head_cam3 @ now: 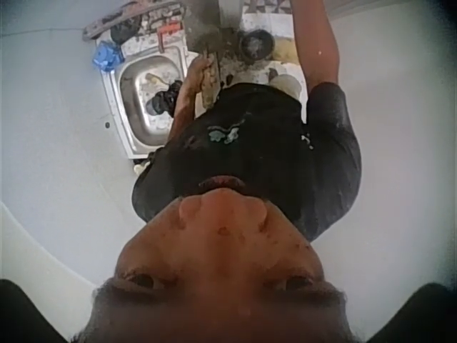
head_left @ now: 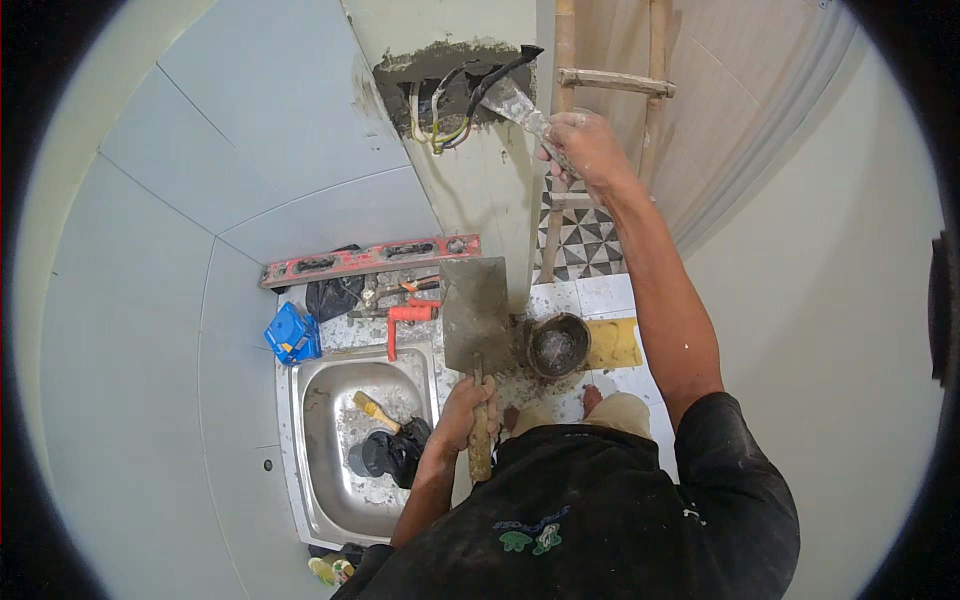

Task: Apply plaster compound around an electrical outlet box on a wall using a spatula and trowel.

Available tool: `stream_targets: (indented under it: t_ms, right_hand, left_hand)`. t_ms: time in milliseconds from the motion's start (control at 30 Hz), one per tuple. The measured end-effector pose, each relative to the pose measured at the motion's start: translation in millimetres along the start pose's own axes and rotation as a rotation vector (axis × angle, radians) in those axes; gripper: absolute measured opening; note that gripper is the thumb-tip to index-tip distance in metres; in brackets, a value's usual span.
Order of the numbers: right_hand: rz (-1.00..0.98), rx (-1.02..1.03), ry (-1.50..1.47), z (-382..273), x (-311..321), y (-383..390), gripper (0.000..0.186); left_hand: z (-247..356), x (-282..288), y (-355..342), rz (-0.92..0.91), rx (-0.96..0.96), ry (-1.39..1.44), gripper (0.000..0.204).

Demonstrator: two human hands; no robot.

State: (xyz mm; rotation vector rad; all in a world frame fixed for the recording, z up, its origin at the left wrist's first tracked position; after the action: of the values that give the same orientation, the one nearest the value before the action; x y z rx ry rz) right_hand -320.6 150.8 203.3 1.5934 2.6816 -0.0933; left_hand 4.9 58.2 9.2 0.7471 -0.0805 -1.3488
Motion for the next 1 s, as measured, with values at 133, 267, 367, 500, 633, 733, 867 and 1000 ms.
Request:
stream_targets:
  t_ms: [133, 267, 367, 500, 633, 733, 867, 1000]
  right_hand:
    - [0.031, -0.007, -0.016, -5.3, -7.0, 6.7, 0.018]
    - [0.068, -0.008, -0.118, 0.2, -19.2, 9.6, 0.018]
    - [0.098, -0.018, -0.259, 3.7, -28.0, 13.1, 0.019]
    - [0.195, 0.031, -0.286, 9.1, -32.6, 13.8, 0.042]
    - [0.221, 0.056, -0.133, 24.9, -33.8, 10.6, 0.051]
    - [0.302, 0.272, 0.114, 32.1, -35.4, 8.2, 0.05]
    - [0.323, 0.201, 0.064, 31.2, -37.1, 17.6, 0.049]
    - [0.244, 0.058, -0.269, 18.2, -39.5, 23.0, 0.042]
  left_hand:
    - [3.1, -1.4, 0.3, 0.004, -0.005, -0.051, 0.02]
    - [6.5, -2.3, 1.6, 0.013, -0.001, -0.065, 0.021]
    - [7.9, -2.7, 0.2, 0.026, 0.015, -0.049, 0.022]
    - [4.3, 2.0, -2.2, 0.003, 0.032, -0.042, 0.017]
    - [6.7, 1.6, -1.7, -0.055, -0.002, -0.01, 0.016]
    - [7.6, 2.3, -3.1, -0.055, 0.004, -0.036, 0.015]
    - [11.6, 0.7, -1.4, -0.051, 0.018, -0.058, 0.015]
    - [12.3, 1.7, -3.6, -0.041, 0.02, -0.054, 0.015]
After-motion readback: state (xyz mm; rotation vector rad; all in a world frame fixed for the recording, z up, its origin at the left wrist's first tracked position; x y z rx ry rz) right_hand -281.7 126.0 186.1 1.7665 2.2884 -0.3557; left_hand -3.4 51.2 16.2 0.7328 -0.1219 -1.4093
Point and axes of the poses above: each hand's wrist, its own y-axis away from the middle knuckle, its own x-axis out of the back of the hand, z = x × y, the point moved 4 cm from there along -y, towards the middle knuckle, and after that the axes turned 10 degrees about -y, right-handed, at the moved point
